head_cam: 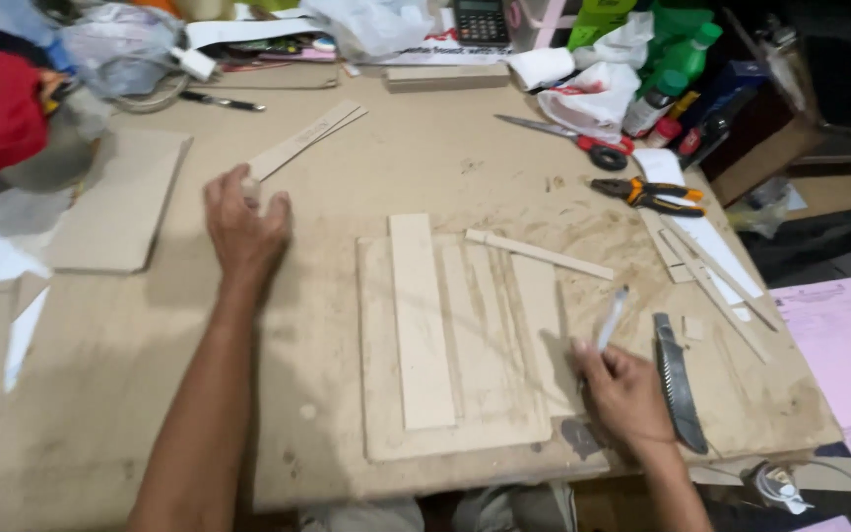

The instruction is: The person arranges rectangular cardboard strips on a workbench, uses a pink document as a template to mark measurements with a pen, and cuts the cardboard with a utility knife. The person then writes on the cut pieces and organizes them.

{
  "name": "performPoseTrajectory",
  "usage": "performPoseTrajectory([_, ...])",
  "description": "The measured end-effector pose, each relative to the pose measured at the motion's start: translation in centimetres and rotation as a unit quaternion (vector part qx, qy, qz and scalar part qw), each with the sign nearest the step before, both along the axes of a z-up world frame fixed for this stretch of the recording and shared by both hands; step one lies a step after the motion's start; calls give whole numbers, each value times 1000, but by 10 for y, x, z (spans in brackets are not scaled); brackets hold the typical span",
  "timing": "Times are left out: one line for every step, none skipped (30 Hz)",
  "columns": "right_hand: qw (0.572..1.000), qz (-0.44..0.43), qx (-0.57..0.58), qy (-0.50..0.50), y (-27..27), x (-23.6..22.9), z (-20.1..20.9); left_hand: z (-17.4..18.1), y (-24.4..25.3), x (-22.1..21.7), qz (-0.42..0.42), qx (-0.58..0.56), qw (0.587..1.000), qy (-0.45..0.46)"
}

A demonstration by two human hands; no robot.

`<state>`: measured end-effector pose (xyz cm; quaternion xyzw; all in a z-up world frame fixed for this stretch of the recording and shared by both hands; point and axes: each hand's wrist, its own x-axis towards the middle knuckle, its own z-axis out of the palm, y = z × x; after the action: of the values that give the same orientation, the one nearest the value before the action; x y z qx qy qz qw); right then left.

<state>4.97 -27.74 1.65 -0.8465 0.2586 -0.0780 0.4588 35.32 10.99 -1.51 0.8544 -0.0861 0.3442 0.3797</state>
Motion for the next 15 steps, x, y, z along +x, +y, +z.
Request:
performPoseTrajectory([999, -3, -32, 23, 7, 6, 11, -2, -1, -12, 20, -33, 999, 5])
performPoseTrajectory([999, 4, -31, 20, 5, 9, 11, -4, 2, -25, 27, -31, 999, 2])
performPoseTrajectory([997, 1, -47, 61, 3, 12, 11, -7, 4, -37, 5, -68, 992, 103])
performPoseTrajectory([992, -5, -63, 106, 1, 11, 10, -13, 4, -51, -19, -105, 972, 207])
performPoseTrajectory([992, -1, -62, 107, 4, 10, 15, 3, 4, -80, -15, -105, 972, 209])
performPoseTrajectory([983, -20, -119, 142, 4, 9, 22, 20, 0, -106, -43, -128, 940, 313])
performPoseTrajectory([968, -39, -176, 175, 5, 9, 29, 38, -5, -131, -71, -150, 895, 414])
performPoseTrajectory([968, -40, -178, 175, 15, 2, 36, 71, -16, -165, -72, -151, 895, 414])
performPoseTrajectory([978, -51, -171, 109, 24, -5, 43, 104, -28, -199, -85, -196, 854, 475])
performPoseTrajectory([984, -63, -162, 43, 35, -13, 49, 138, -38, -233, -98, -238, 806, 533])
performPoseTrajectory([984, -65, -163, 43, 44, -15, 54, 127, -39, -239, -100, -238, 805, 534])
performPoseTrajectory([996, -47, -68, 37, 55, -17, 59, 117, -39, -246, -135, -269, 801, 518])
performPoseTrajectory([999, -30, 27, 30, 65, -20, 64, 106, -39, -253, -168, -300, 794, 502])
performPoseTrajectory([999, -31, 26, 29, 64, -17, 60, 107, -42, -254, -170, -299, 794, 502])
performPoseTrajectory([998, -11, 46, 31, 64, -14, 56, 107, -44, -255, -163, -315, 787, 505])
